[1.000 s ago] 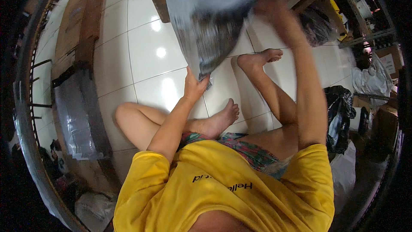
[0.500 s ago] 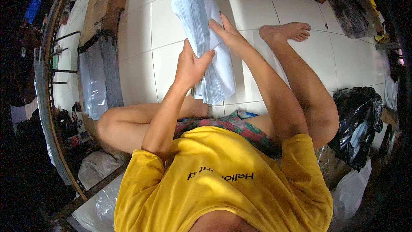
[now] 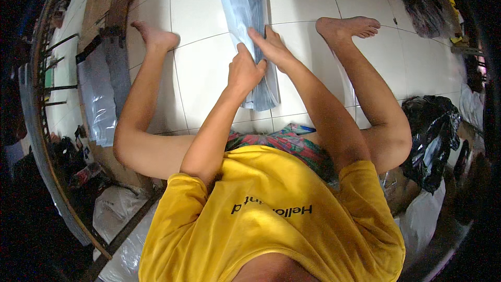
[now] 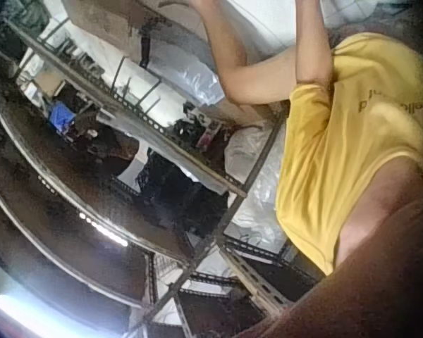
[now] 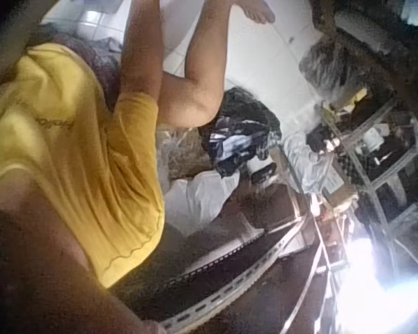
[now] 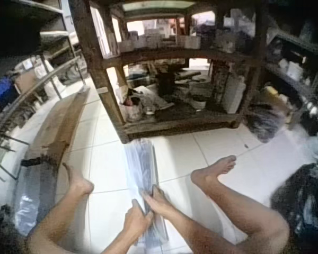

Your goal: The person sits on the floor and repeatedly unfolds, smooths, and refolds white poly mailers with black adhesive strips. They handle the mailers one at a time, pressing them flat and stacking them on the floor.

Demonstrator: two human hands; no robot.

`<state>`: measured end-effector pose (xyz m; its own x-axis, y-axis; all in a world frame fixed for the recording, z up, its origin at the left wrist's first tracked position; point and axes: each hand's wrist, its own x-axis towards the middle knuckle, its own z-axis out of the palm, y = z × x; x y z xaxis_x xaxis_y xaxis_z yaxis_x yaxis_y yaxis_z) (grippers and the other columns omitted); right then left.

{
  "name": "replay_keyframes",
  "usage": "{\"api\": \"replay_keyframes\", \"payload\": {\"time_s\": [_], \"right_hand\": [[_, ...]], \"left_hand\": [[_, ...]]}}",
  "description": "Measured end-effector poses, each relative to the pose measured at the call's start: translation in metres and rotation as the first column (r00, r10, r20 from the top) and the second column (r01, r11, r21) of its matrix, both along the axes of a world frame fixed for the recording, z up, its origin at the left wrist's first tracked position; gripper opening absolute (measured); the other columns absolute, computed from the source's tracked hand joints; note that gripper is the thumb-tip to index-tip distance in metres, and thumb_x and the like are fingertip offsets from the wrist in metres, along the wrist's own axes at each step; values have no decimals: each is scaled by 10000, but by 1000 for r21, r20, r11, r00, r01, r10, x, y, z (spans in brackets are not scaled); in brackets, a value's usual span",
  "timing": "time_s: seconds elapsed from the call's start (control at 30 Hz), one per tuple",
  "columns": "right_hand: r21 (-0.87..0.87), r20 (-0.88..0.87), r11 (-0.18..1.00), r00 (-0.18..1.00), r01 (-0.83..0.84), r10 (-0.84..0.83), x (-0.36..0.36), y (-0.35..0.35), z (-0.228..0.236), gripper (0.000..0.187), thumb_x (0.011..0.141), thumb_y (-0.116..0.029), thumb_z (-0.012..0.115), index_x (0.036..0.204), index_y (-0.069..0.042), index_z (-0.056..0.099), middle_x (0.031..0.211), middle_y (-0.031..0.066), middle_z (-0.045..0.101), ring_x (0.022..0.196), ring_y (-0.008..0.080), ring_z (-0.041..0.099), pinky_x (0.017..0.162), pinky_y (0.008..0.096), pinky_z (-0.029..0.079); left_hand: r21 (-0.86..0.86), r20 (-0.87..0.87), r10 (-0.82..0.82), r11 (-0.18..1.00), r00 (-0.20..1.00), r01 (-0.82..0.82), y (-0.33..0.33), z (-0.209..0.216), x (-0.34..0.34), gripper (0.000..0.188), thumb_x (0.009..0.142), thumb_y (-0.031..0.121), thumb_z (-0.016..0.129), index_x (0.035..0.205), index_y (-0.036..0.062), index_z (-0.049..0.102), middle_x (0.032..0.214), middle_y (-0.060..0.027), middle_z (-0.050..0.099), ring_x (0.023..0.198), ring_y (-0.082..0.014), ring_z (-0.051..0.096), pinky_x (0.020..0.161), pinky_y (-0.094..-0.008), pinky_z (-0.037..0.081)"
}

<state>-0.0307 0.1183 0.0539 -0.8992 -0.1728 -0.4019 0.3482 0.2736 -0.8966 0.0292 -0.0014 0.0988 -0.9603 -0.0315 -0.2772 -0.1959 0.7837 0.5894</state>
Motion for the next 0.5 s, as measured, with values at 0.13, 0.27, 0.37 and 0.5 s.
{"api": "replay_keyframes", "payload": {"time_s": [0.13,0.27,0.37,0.5], "right_hand": [[-131,-23,991,999,-26,23,8,19,6,1083,874,-665,642,1557,66,225,1529,317,360,1447,405,349,1196,457,278],[-142,-27,988,998,53,-58,11,36,27,1012,852,-556,726,1508,78,290,1439,310,471,1341,393,479,1136,441,363],[-109,-4,989,995,95,-96,4,65,2,959,804,-504,785,1448,88,392,1364,291,554,1260,364,561,1079,429,428],[-106,65,989,993,104,-98,1,93,-32,820,786,-420,790,1373,79,512,1292,266,625,1195,346,614,1026,423,477]], "left_hand": [[54,39,-87,995,995,84,15,-1,-3,781,868,383,686,1304,-156,327,998,-363,646,926,-502,678,818,-530,552],[35,126,-188,982,974,185,29,24,-4,905,901,488,628,1512,-55,239,1284,-437,495,1013,-560,638,884,-550,543],[-30,131,-264,963,956,270,35,19,-3,841,921,558,583,1557,88,296,1460,-442,321,1036,-586,623,906,-554,542],[-141,207,-330,922,921,362,41,13,-10,767,919,568,598,1538,174,378,1574,-388,182,1178,-571,573,912,-552,551]]}}
